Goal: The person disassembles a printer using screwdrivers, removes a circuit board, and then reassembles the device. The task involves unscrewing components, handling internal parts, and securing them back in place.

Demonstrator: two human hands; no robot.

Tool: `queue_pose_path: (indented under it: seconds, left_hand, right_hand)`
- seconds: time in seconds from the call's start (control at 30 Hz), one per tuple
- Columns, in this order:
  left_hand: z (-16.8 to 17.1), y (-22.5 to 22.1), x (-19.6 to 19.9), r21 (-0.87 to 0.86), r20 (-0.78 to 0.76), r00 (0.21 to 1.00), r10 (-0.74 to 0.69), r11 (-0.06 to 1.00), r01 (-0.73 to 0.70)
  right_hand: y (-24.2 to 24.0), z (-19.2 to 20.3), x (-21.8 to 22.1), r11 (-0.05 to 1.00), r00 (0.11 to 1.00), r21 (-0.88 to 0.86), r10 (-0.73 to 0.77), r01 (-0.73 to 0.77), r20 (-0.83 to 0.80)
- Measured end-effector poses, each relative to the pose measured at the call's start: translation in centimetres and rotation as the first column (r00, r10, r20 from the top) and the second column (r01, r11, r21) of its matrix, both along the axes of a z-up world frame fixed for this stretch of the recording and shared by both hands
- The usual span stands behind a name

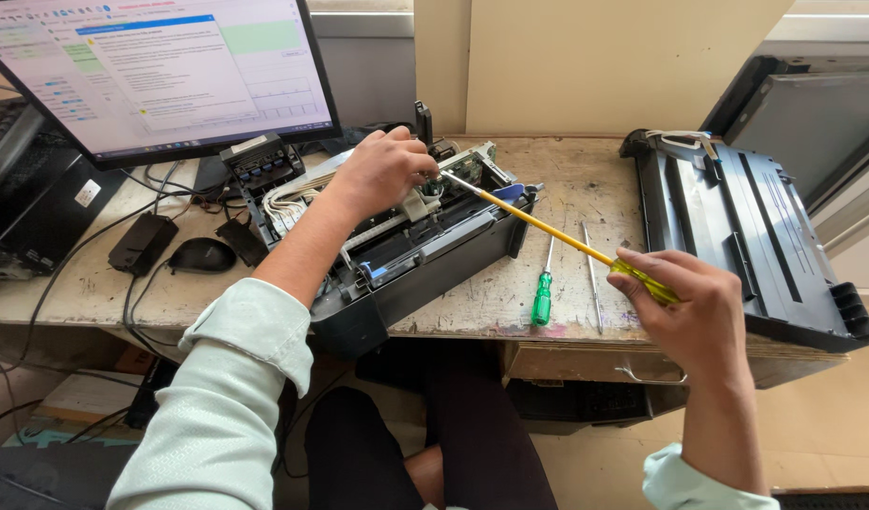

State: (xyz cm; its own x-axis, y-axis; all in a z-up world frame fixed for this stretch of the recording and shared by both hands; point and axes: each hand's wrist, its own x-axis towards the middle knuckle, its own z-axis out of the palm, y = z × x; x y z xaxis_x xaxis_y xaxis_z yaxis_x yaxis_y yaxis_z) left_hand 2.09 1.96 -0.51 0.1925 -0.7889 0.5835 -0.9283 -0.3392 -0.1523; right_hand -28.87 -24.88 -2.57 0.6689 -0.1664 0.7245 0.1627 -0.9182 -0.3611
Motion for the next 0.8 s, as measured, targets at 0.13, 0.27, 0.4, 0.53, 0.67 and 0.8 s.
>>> queue_pose_path:
  seconds: [0.13, 0.27, 0.4, 0.53, 0.67, 0.8]
  left_hand:
    - [-0.4, -0.1, -0.2, 0.028, 0.047, 0.997, 0.064, 0.997, -0.066]
    - [-0.5, -0.2, -0.1, 0.013, 0.049, 0.998, 0.050, 0.999, -0.051]
    - [-0.5, -0.3, -0.2, 0.029, 0.057, 0.996, 0.070, 0.997, -0.072]
    - [-0.5, -0.2, -0.4, 0.046, 0.077, 0.994, 0.075, 0.996, -0.079]
    - [-0.5, -0.3, -0.4, 0.046, 0.095, 0.992, 0.080, 0.995, -0.085]
    - [-0.5, -0.2, -0.5, 0.054, 0.084, 0.993, 0.086, 0.994, -0.091]
  right_hand:
    - [0.2, 1.8, 0.3, 0.994, 0.995, -0.095, -0.053, 0.045, -0.083]
    - [0.1, 3.0, 0.4, 0.989, 0.996, -0.149, -0.018, 0.005, -0.082]
    - [0.5, 3.7, 0.8, 0.983, 0.995, -0.186, -0.008, -0.010, -0.096]
    - [1.3, 4.3, 1.1, 0.977, 0.993, -0.212, -0.025, 0.001, -0.112]
    - [2.0, 4.3, 0.9, 0.973, 0.994, -0.231, -0.045, 0.021, -0.099]
    - [2.4, 4.1, 0.6, 0.967, 0.993, -0.251, -0.070, 0.044, -0.098]
